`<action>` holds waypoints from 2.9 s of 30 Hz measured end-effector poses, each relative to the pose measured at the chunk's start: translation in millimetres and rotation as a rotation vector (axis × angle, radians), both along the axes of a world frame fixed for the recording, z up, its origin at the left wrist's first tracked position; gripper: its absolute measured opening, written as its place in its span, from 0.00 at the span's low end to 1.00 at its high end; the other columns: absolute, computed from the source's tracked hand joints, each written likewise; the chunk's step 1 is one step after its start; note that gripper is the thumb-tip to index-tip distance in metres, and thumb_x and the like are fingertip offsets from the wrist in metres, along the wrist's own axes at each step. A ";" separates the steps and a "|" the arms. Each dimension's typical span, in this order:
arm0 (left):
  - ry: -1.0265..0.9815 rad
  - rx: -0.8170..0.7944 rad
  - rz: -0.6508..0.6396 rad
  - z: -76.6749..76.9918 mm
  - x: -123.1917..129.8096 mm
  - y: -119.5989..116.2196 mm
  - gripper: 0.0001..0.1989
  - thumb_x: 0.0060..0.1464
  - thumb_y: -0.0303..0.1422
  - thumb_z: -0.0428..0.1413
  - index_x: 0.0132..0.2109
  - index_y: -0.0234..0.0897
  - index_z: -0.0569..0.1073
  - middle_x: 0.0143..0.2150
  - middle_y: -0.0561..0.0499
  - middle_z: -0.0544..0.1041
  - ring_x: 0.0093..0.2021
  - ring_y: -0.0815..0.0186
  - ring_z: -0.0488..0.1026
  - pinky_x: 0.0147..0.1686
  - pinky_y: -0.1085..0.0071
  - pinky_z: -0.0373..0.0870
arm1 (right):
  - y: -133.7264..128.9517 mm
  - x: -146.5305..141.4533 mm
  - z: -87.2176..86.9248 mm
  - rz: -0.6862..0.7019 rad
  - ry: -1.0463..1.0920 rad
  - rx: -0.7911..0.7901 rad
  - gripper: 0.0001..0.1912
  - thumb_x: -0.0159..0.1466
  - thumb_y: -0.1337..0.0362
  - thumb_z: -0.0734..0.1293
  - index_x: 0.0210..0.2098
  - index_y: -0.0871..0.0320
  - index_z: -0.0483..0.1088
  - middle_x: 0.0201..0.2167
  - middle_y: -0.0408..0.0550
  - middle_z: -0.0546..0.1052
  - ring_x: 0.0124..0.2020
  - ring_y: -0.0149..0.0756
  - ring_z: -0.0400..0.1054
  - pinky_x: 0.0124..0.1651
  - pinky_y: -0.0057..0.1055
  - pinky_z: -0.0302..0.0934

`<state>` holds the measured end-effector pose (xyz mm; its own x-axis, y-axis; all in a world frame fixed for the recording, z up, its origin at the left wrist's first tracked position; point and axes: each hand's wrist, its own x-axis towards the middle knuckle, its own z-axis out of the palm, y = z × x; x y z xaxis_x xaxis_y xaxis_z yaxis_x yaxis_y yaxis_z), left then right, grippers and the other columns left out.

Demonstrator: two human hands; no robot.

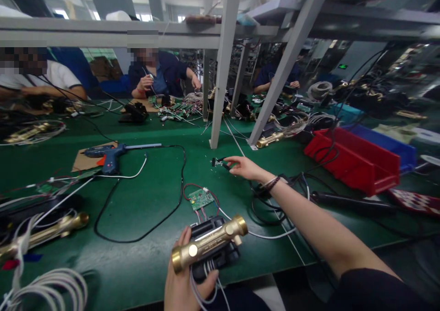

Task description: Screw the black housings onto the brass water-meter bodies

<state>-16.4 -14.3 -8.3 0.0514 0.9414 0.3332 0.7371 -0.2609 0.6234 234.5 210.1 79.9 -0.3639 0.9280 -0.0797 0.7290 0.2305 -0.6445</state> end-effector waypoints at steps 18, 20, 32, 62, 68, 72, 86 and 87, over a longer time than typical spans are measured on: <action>0.046 0.096 0.093 17.9 15.2 -15.8 0.33 0.52 0.38 0.57 0.61 0.37 0.55 0.58 0.37 0.64 0.61 0.48 0.59 0.56 0.47 0.60 | -214.8 -56.0 -7.9 0.165 0.491 0.512 0.10 0.63 0.73 0.63 0.44 0.59 0.68 0.33 0.47 0.77 0.34 0.31 0.73 0.38 0.25 0.69; 0.063 0.175 0.143 11.3 17.0 -19.6 0.32 0.53 0.40 0.56 0.62 0.37 0.55 0.57 0.37 0.65 0.59 0.48 0.60 0.56 0.46 0.58 | -215.4 -58.7 -24.2 0.279 0.471 0.616 0.13 0.64 0.76 0.61 0.47 0.61 0.67 0.37 0.51 0.78 0.39 0.32 0.73 0.41 0.27 0.69; 0.185 0.305 0.349 -0.4 25.6 -25.4 0.34 0.51 0.49 0.55 0.59 0.36 0.56 0.49 0.39 0.64 0.53 0.49 0.64 0.53 0.50 0.62 | -211.4 -54.6 -38.1 0.276 0.215 0.801 0.10 0.65 0.73 0.59 0.41 0.61 0.71 0.36 0.51 0.79 0.37 0.36 0.70 0.37 0.35 0.66; 0.180 0.501 0.339 -1.1 24.9 -21.1 0.18 0.54 0.46 0.54 0.41 0.35 0.64 0.39 0.45 0.65 0.44 0.57 0.67 0.51 0.54 0.65 | -210.5 -89.6 -11.4 0.317 0.019 0.685 0.24 0.71 0.65 0.50 0.27 0.62 0.71 0.24 0.50 0.72 0.27 0.37 0.62 0.29 0.33 0.58; 0.110 0.548 0.319 6.9 26.7 -19.6 0.16 0.53 0.45 0.57 0.38 0.37 0.66 0.37 0.48 0.64 0.42 0.60 0.67 0.49 0.57 0.65 | -214.9 -73.2 -17.5 0.293 0.038 0.651 0.20 0.70 0.67 0.51 0.36 0.65 0.72 0.34 0.54 0.75 0.33 0.38 0.64 0.34 0.32 0.59; 0.129 0.602 0.201 10.1 25.0 -20.6 0.05 0.54 0.36 0.58 0.36 0.40 0.73 0.33 0.52 0.66 0.37 0.65 0.66 0.49 0.61 0.63 | -216.3 -74.6 -18.6 0.229 0.018 0.636 0.18 0.70 0.68 0.52 0.36 0.63 0.72 0.33 0.52 0.76 0.32 0.39 0.64 0.33 0.34 0.58; 0.091 0.609 0.057 16.3 15.1 -7.5 0.02 0.52 0.33 0.59 0.33 0.44 0.77 0.25 0.55 0.69 0.27 0.71 0.69 0.34 0.72 0.65 | -114.0 -15.0 48.0 -0.158 0.108 0.525 0.06 0.61 0.71 0.65 0.35 0.57 0.74 0.32 0.45 0.78 0.33 0.34 0.73 0.37 0.29 0.67; 0.080 0.617 0.055 15.2 15.1 -6.6 0.02 0.52 0.33 0.59 0.32 0.44 0.77 0.25 0.55 0.69 0.27 0.72 0.69 0.34 0.72 0.65 | -90.8 -13.2 47.1 -0.167 -0.013 0.339 0.07 0.61 0.70 0.65 0.37 0.58 0.75 0.34 0.45 0.79 0.34 0.34 0.73 0.39 0.29 0.67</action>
<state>-1.3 -20.9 6.8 0.0559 0.5784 0.8138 0.7979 -0.5159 0.3118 221.2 119.3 127.0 -0.2062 0.9489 0.2388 0.7821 0.3064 -0.5425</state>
